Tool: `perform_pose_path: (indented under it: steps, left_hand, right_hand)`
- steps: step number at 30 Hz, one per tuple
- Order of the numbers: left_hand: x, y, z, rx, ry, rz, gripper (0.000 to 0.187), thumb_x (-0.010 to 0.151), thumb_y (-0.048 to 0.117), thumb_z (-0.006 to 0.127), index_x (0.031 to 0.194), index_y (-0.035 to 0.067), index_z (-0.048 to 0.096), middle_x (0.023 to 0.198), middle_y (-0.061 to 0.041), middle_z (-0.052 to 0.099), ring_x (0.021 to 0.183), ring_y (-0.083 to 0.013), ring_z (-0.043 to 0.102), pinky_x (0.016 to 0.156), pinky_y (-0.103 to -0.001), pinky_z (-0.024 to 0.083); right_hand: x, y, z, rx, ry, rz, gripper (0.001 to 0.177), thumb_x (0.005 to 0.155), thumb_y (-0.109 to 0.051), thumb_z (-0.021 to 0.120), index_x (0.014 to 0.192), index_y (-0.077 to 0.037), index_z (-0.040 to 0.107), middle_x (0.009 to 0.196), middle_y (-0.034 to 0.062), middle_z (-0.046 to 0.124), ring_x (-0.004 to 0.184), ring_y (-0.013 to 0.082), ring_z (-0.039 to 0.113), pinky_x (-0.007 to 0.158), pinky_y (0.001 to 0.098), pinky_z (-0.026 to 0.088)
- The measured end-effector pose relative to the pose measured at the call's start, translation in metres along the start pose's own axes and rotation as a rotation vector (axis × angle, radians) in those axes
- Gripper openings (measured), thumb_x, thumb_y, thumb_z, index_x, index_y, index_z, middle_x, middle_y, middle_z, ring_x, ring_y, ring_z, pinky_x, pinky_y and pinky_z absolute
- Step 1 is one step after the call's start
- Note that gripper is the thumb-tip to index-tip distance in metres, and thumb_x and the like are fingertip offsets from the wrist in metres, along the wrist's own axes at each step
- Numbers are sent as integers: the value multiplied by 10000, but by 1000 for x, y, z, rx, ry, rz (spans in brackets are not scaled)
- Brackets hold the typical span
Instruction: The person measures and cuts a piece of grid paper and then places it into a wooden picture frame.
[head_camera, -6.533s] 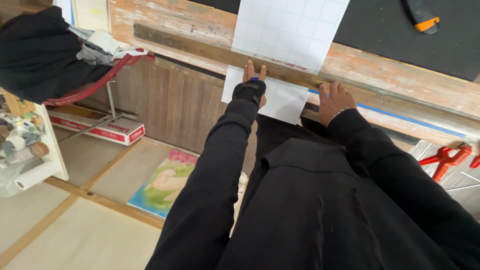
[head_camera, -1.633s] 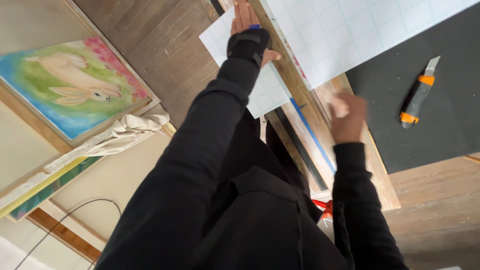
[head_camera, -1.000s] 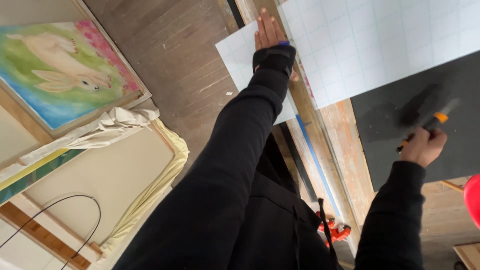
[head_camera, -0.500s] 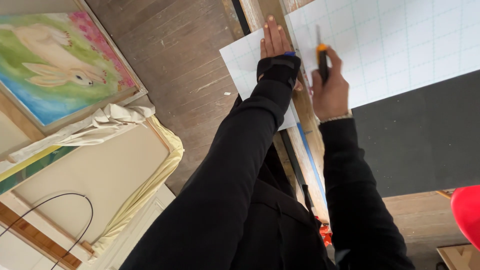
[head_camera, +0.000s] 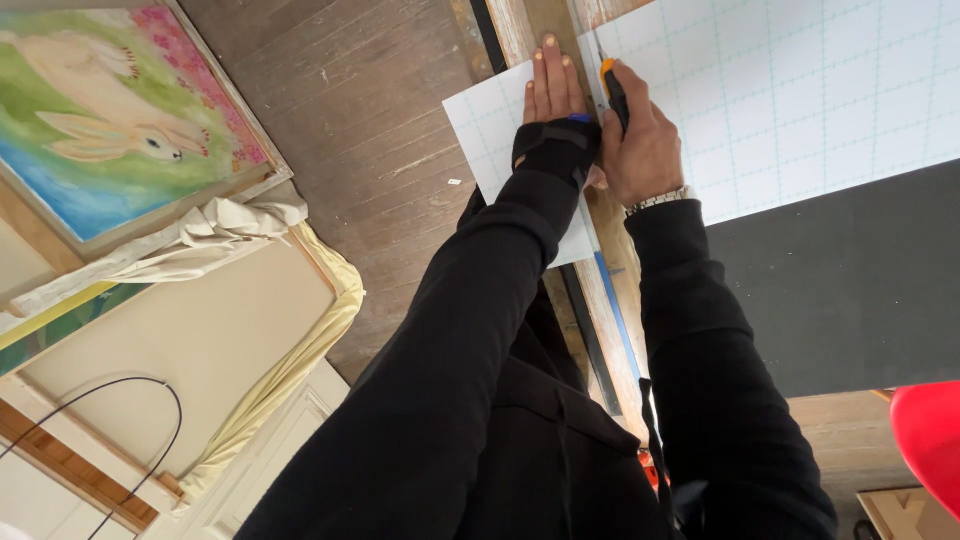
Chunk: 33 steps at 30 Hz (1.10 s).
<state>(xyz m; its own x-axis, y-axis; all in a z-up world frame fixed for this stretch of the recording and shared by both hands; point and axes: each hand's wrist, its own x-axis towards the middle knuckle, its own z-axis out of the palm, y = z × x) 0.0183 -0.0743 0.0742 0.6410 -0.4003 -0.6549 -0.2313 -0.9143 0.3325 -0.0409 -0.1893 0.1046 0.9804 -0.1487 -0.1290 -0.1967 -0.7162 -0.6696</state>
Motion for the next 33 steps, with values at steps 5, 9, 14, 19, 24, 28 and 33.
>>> perform_pose_path:
  steps: [5,9,14,19,24,28,33]
  left_hand:
    - [3,-2,6,-4,13,4,1556,549,531,957,1562,-115,-31,1640,-323,-157,1579,-441,-82,1312,-479,76]
    - [52,-22,108,237,876,48,1478,710,430,985,1598,-86,-77,1711,-275,-197,1611,-382,-119,1305,-446,58]
    - [-20,9,-49,60,-146,-12,1343,733,457,858,1594,-111,-2,1664,-312,-118,1596,-419,-58,1330,-447,79]
    - [48,-22,108,144,667,87,1220,822,372,860,1572,-113,29,1678,-313,-112,1584,-426,-48,1284,-482,129]
    - [2,-5,16,15,123,31,1527,522,487,971,1562,-120,32,1649,-328,-86,1581,-450,-25,1307,-485,129]
    - [-3,-2,3,10,56,19,1561,495,515,975,1555,-128,25,1644,-337,-88,1583,-449,-26,1307,-478,121]
    - [10,-9,36,-7,266,65,1432,581,459,933,1537,-141,52,1632,-347,-62,1566,-467,0,1287,-494,149]
  right_hand:
    - [2,-7,-2,-17,-43,64,470,1074,-68,586,1524,-114,460,1093,262,720,954,438,734,781,492,604]
    - [6,-10,-2,-17,-88,113,451,1090,-91,561,1528,-140,463,1020,229,720,896,394,745,740,470,604]
    - [9,-9,-1,-34,-98,101,409,1116,-122,538,1519,-139,478,991,219,713,855,384,732,719,480,586]
    - [10,-11,0,-43,-112,124,377,1126,-138,509,1503,-130,488,980,218,708,838,380,730,700,475,583]
    - [13,-9,3,-1,-93,100,357,1141,-133,478,1498,-122,493,1011,220,711,871,387,729,721,475,578]
    - [15,-10,4,-27,-94,100,352,1145,-135,482,1497,-125,492,1021,226,714,875,391,729,726,477,579]
    - [18,-11,6,-17,-87,94,350,1139,-130,488,1488,-115,482,1029,236,714,886,403,725,727,485,579]
